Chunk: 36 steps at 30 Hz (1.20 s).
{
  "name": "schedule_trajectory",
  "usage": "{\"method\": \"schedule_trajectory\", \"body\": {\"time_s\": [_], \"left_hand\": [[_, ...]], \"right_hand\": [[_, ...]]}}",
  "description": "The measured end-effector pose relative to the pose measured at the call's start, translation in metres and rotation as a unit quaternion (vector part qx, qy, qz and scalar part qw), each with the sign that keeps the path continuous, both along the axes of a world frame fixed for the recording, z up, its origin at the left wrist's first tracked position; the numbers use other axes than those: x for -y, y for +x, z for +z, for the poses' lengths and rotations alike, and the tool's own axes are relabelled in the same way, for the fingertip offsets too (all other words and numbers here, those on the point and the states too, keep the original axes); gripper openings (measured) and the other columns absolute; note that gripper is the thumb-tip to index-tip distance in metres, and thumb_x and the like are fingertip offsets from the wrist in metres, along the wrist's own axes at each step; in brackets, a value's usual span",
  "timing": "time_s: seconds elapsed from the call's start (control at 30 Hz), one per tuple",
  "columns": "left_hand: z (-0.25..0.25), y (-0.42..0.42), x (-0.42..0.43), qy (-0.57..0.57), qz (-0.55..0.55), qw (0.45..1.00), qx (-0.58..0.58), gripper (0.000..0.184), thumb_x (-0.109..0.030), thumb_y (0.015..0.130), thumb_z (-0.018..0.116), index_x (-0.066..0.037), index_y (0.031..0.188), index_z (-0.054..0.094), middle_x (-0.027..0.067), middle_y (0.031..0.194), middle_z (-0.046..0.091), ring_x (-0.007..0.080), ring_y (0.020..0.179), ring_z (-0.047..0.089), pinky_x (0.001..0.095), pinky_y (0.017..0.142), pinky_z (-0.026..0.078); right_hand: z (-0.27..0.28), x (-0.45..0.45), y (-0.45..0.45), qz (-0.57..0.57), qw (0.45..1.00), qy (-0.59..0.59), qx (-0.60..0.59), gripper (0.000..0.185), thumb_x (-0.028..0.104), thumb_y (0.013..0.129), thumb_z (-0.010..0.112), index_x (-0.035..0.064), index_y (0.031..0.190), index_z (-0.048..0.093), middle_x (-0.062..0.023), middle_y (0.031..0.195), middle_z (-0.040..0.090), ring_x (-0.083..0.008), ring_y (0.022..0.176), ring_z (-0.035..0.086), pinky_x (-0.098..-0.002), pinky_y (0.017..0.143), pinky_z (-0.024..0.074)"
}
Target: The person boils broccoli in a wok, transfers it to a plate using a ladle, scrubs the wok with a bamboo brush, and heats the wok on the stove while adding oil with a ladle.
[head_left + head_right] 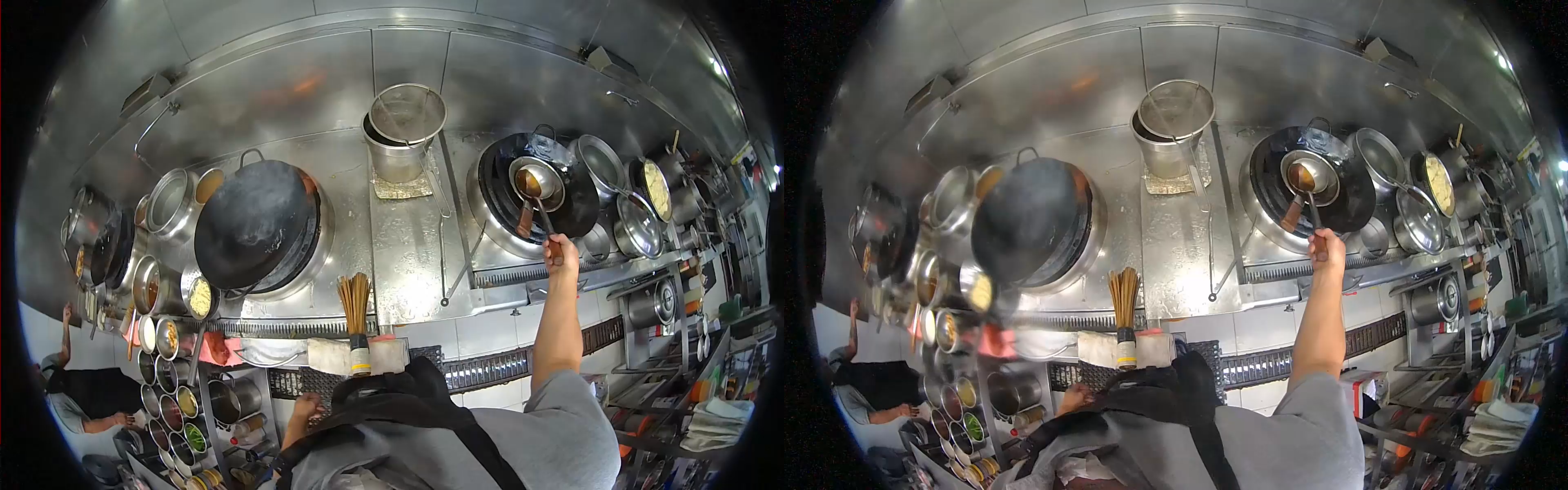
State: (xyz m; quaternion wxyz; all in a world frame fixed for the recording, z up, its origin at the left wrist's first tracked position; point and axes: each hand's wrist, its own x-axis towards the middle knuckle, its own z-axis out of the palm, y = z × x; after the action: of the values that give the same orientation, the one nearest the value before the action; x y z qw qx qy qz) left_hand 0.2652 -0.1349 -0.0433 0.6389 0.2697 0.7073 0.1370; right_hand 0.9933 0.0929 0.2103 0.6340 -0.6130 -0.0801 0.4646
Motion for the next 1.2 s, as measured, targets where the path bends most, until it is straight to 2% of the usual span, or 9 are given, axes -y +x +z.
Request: {"method": "schedule_trajectory", "body": {"time_s": [0.27, 0.37, 0.53, 0.73, 0.9, 0.97, 1.0, 1.13, 1.2], "left_hand": [[-0.025, -0.076, 0.019, -0.092, 0.161, 0.982, -0.044, 0.017, -0.016, 0.090, 0.049, -0.005, 0.101, 0.057, 0.0114, 0.076, 0.062, 0.0255, 0.062, 0.066, 0.0382, 0.044, 0.053], [-0.086, -0.094, 0.041, -0.138, 0.072, 0.986, -0.065, 0.020, -0.022, 0.093, 0.046, -0.008, 0.100, 0.057, 0.0092, 0.076, 0.061, 0.0265, 0.066, 0.066, 0.0402, 0.046, 0.053], [-0.127, -0.115, 0.055, -0.147, 0.160, 0.976, -0.006, 0.017, -0.021, 0.083, 0.059, -0.008, 0.073, 0.064, 0.0087, 0.065, 0.063, 0.0226, 0.054, 0.062, 0.0375, 0.050, 0.051], [-0.141, -0.145, 0.047, 0.051, -0.186, 0.962, -0.195, 0.018, -0.021, 0.076, 0.061, -0.007, 0.086, 0.069, 0.0146, 0.091, 0.066, 0.0292, 0.082, 0.065, 0.0406, 0.071, 0.053], [-0.137, -0.192, 0.066, 0.063, -0.052, 0.978, -0.191, 0.026, -0.024, 0.072, 0.064, -0.005, 0.090, 0.070, 0.0152, 0.096, 0.068, 0.0319, 0.090, 0.066, 0.0412, 0.079, 0.054], [-0.141, -0.221, 0.079, 0.054, -0.166, 0.960, -0.220, 0.029, -0.026, 0.071, 0.064, -0.005, 0.091, 0.069, 0.0146, 0.091, 0.068, 0.0329, 0.088, 0.066, 0.0417, 0.078, 0.054], [-0.134, -0.229, 0.083, 0.051, -0.202, 0.951, -0.230, 0.030, -0.026, 0.071, 0.065, -0.005, 0.091, 0.069, 0.0144, 0.089, 0.068, 0.0332, 0.087, 0.065, 0.0419, 0.077, 0.054], [-0.030, -0.211, 0.062, -0.011, 0.206, 0.978, -0.022, 0.021, -0.020, 0.080, 0.061, -0.003, 0.088, 0.067, 0.0112, 0.080, 0.067, 0.0240, 0.071, 0.066, 0.0354, 0.063, 0.054], [0.065, -0.181, 0.028, 0.031, 0.185, 0.982, 0.010, 0.018, -0.018, 0.084, 0.059, -0.003, 0.087, 0.066, 0.0092, 0.076, 0.066, 0.0182, 0.064, 0.065, 0.0312, 0.055, 0.053]], "right_hand": [[0.060, 0.008, -0.052, 0.010, 0.999, 0.018, 0.042, 0.011, 0.015, 0.076, 0.060, 0.0049, 0.081, 0.057, -0.0075, 0.063, 0.060, -0.0156, 0.042, 0.052, -0.0238, 0.033, 0.0354], [0.090, 0.018, -0.088, 0.028, 0.994, 0.046, 0.098, 0.024, 0.018, 0.078, 0.060, 0.0024, 0.096, 0.059, -0.0072, 0.067, 0.061, -0.0137, 0.041, 0.050, -0.0220, 0.031, 0.0342], [0.127, 0.029, -0.159, 0.143, 0.976, 0.159, 0.032, 0.033, 0.014, 0.081, 0.057, -0.0054, 0.107, 0.053, -0.0137, 0.074, 0.058, -0.0153, 0.039, 0.048, -0.0224, 0.031, 0.0392], [0.122, 0.044, -0.269, 0.299, 0.921, 0.223, -0.110, 0.052, 0.015, 0.087, 0.046, -0.0101, 0.131, 0.036, -0.0142, 0.083, 0.055, -0.0166, 0.039, 0.050, -0.0256, 0.028, 0.0410], [0.097, 0.058, -0.380, 0.328, 0.917, 0.144, -0.174, 0.032, 0.013, 0.079, 0.054, -0.0047, 0.107, 0.051, -0.0143, 0.074, 0.053, -0.0196, 0.035, 0.044, -0.0247, 0.028, 0.0350], [0.087, 0.060, -0.415, 0.367, 0.914, 0.092, -0.150, 0.033, 0.010, 0.078, 0.056, -0.0049, 0.107, 0.052, -0.0139, 0.073, 0.055, -0.0186, 0.036, 0.045, -0.0256, 0.029, 0.0347], [0.083, 0.060, -0.434, 0.381, 0.917, 0.067, -0.094, 0.035, 0.009, 0.077, 0.057, -0.0053, 0.109, 0.053, -0.0134, 0.072, 0.055, -0.0183, 0.036, 0.046, -0.0258, 0.029, 0.0348], [0.048, 0.039, -0.481, 0.466, 0.879, 0.045, 0.088, 0.045, 0.006, 0.072, 0.062, -0.0046, 0.115, 0.054, -0.0116, 0.075, 0.058, -0.0164, 0.040, 0.048, -0.0259, 0.034, 0.0365], [0.019, 0.013, -0.491, 0.523, 0.819, 0.078, 0.224, 0.056, 0.005, 0.071, 0.063, -0.0055, 0.124, 0.051, -0.0090, 0.080, 0.061, -0.0178, 0.052, 0.056, -0.0285, 0.046, 0.0436]]}}
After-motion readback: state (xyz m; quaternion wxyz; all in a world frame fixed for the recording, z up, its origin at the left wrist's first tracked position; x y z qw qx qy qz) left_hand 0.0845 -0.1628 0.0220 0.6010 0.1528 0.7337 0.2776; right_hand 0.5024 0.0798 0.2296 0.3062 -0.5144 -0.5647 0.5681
